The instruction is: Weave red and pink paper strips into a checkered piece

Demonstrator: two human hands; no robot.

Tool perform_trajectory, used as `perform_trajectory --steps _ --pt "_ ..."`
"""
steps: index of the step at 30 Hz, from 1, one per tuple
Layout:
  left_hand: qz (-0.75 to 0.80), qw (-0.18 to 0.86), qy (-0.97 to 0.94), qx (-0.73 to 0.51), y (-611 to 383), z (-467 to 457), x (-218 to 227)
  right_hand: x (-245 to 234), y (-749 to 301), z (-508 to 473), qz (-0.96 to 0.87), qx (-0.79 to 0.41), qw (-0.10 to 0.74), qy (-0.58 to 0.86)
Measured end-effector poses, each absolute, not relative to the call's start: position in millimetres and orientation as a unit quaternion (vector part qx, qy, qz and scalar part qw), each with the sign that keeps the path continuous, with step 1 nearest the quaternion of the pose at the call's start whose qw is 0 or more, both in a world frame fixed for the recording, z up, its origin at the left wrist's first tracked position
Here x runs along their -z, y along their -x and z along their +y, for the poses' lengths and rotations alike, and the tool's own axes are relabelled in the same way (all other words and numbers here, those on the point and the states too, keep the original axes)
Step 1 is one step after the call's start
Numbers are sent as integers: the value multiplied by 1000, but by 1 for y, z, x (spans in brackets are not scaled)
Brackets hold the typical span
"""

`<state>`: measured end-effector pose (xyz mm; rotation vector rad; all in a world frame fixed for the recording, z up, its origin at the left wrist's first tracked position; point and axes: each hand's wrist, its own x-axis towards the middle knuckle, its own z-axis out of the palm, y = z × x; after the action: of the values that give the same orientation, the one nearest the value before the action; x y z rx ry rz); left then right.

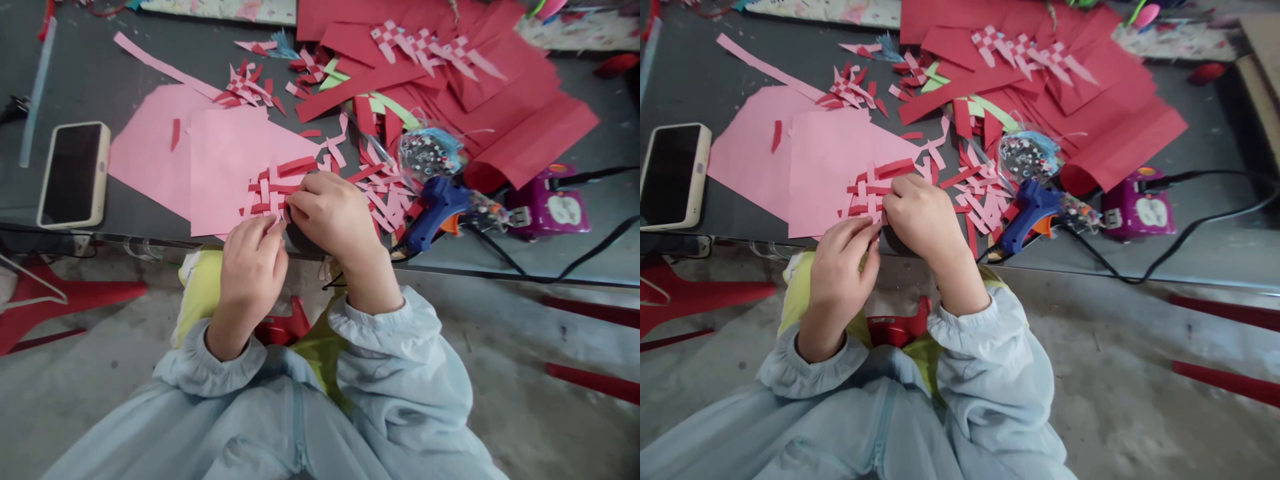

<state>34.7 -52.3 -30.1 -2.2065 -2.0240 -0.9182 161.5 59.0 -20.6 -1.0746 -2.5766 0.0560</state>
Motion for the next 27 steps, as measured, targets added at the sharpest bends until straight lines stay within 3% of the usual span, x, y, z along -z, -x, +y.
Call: perform_trajectory --steps 9,27 --pt "-720 82 598 342 -22 -53 26 24 -162 60 -902 -23 199 382" --pt "-767 29 565 302 -13 -45 35 25 -165 60 -903 9 197 381"
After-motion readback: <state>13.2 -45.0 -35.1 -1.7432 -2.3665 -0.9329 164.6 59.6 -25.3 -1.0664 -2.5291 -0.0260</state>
